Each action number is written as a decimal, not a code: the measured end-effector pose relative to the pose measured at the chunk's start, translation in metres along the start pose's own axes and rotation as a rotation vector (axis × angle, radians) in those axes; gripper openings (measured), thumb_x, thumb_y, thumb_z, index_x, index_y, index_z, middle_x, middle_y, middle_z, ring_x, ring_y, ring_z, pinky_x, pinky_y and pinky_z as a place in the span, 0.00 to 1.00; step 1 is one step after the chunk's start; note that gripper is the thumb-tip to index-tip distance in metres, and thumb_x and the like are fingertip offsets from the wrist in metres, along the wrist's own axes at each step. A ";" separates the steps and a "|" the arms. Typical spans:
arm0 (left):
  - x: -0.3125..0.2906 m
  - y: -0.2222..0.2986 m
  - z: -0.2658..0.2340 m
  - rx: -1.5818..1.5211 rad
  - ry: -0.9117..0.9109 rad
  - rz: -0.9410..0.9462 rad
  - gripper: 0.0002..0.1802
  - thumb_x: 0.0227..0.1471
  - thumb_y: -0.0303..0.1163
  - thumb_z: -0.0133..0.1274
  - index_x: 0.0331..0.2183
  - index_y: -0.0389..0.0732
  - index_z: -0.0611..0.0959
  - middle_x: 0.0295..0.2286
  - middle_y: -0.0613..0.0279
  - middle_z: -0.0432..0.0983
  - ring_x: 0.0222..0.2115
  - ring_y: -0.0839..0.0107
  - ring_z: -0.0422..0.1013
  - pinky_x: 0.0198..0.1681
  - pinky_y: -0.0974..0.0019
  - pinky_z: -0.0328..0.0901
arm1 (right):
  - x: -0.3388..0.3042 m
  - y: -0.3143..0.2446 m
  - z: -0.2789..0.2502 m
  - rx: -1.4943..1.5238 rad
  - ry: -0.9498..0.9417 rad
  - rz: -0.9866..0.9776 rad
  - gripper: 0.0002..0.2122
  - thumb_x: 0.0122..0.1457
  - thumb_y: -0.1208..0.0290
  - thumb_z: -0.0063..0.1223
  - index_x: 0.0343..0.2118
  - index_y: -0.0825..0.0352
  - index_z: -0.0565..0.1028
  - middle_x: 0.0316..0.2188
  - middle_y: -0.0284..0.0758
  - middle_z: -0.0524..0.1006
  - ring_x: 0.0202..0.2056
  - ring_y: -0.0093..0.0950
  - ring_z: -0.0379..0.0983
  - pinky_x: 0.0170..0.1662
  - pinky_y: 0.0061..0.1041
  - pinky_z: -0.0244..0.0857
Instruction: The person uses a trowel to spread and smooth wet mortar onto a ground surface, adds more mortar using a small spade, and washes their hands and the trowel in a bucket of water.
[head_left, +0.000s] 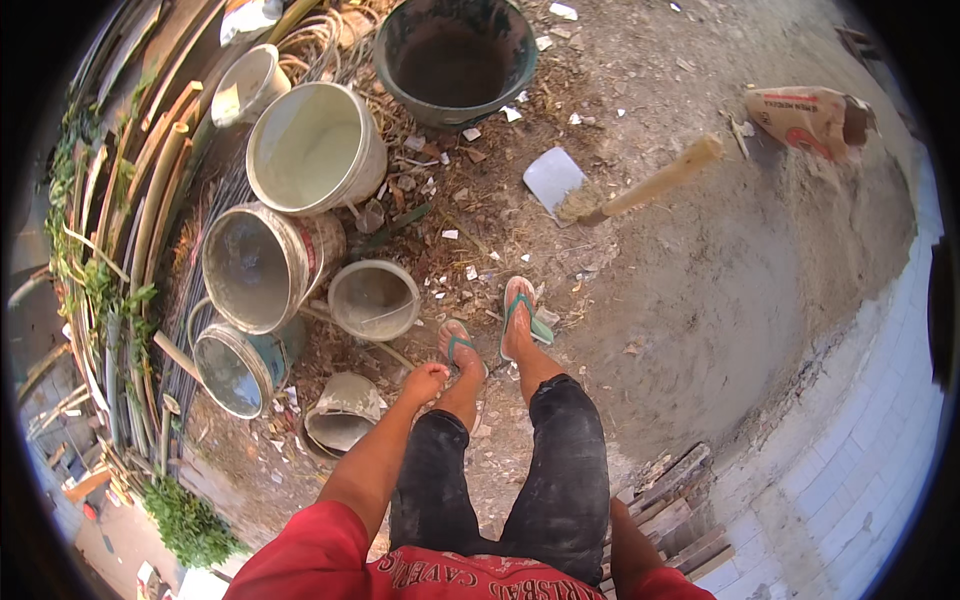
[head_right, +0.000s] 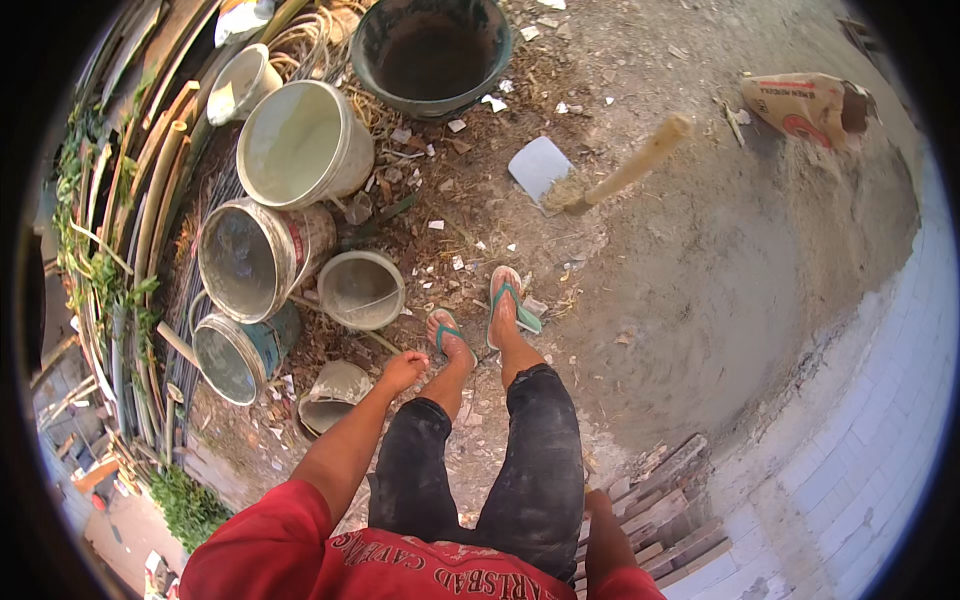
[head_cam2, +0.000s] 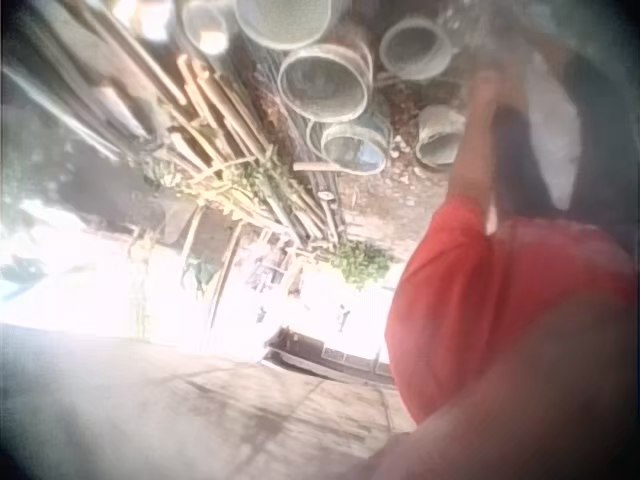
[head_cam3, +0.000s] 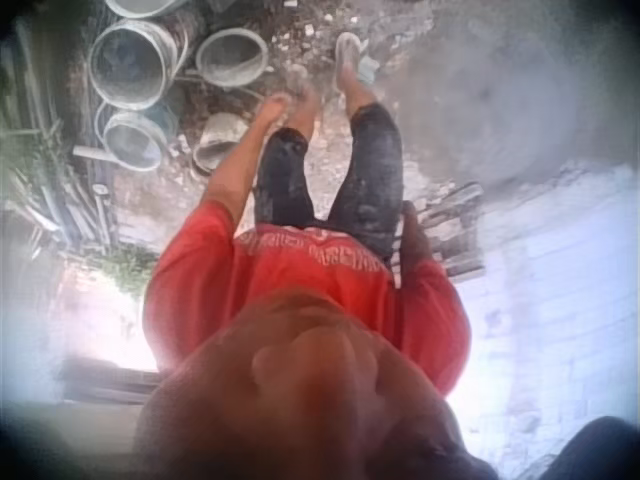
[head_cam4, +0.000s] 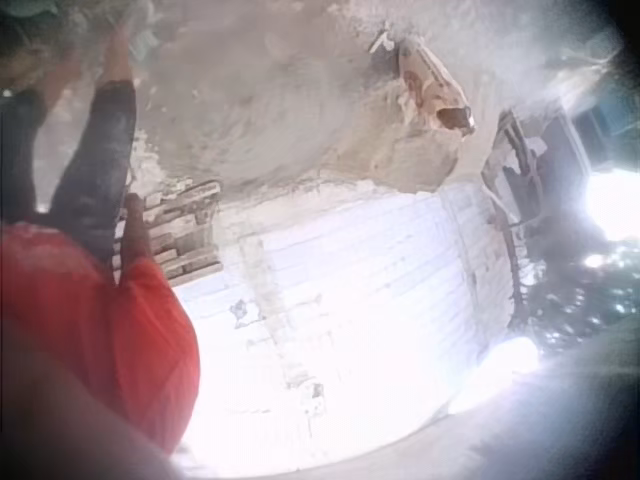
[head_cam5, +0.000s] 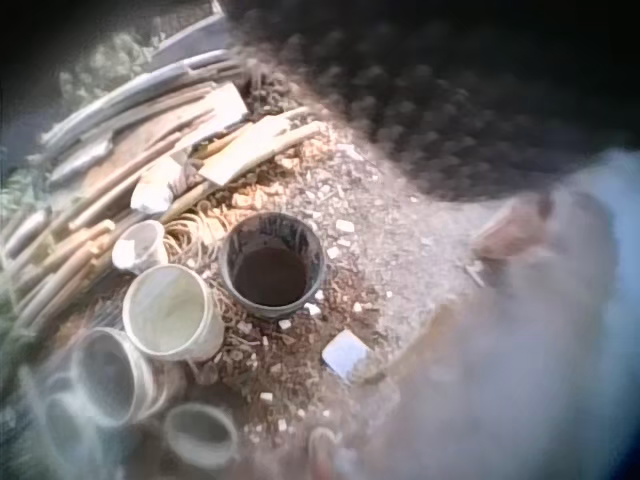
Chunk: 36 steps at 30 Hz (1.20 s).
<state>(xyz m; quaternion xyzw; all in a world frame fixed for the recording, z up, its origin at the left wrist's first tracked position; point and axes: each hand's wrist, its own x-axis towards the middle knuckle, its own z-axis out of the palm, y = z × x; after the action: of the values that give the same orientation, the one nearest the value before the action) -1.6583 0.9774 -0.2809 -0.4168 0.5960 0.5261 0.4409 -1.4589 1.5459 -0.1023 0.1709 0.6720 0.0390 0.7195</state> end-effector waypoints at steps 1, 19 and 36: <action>-0.001 0.027 0.006 0.090 0.018 0.131 0.17 0.52 0.40 0.59 0.38 0.38 0.84 0.33 0.56 0.82 0.29 0.70 0.77 0.36 0.66 0.71 | -0.010 -0.002 0.009 -0.061 -0.131 -0.097 0.17 0.49 0.57 0.60 0.40 0.62 0.82 0.42 0.43 0.80 0.49 0.43 0.75 0.50 0.38 0.70; 0.013 0.520 0.284 -0.410 0.204 0.743 0.13 0.48 0.33 0.67 0.33 0.42 0.79 0.31 0.65 0.77 0.34 0.72 0.70 0.43 0.65 0.64 | -0.043 0.058 -0.041 0.992 0.178 0.125 0.30 0.56 0.49 0.50 0.48 0.75 0.70 0.45 0.58 0.76 0.48 0.53 0.73 0.52 0.44 0.66; -0.580 0.685 0.362 0.250 -1.150 1.146 0.20 0.51 0.38 0.61 0.42 0.40 0.74 0.26 0.63 0.75 0.29 0.71 0.73 0.40 0.62 0.70 | -0.126 -0.081 0.065 1.505 0.373 0.233 0.23 0.53 0.50 0.53 0.32 0.72 0.80 0.31 0.51 0.81 0.40 0.47 0.78 0.46 0.41 0.70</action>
<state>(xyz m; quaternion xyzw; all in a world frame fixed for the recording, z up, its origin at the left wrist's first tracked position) -2.1322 1.4241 0.4353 0.3393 0.4516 0.7307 0.3834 -1.4207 1.4212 -0.0042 0.6726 0.6054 -0.3234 0.2766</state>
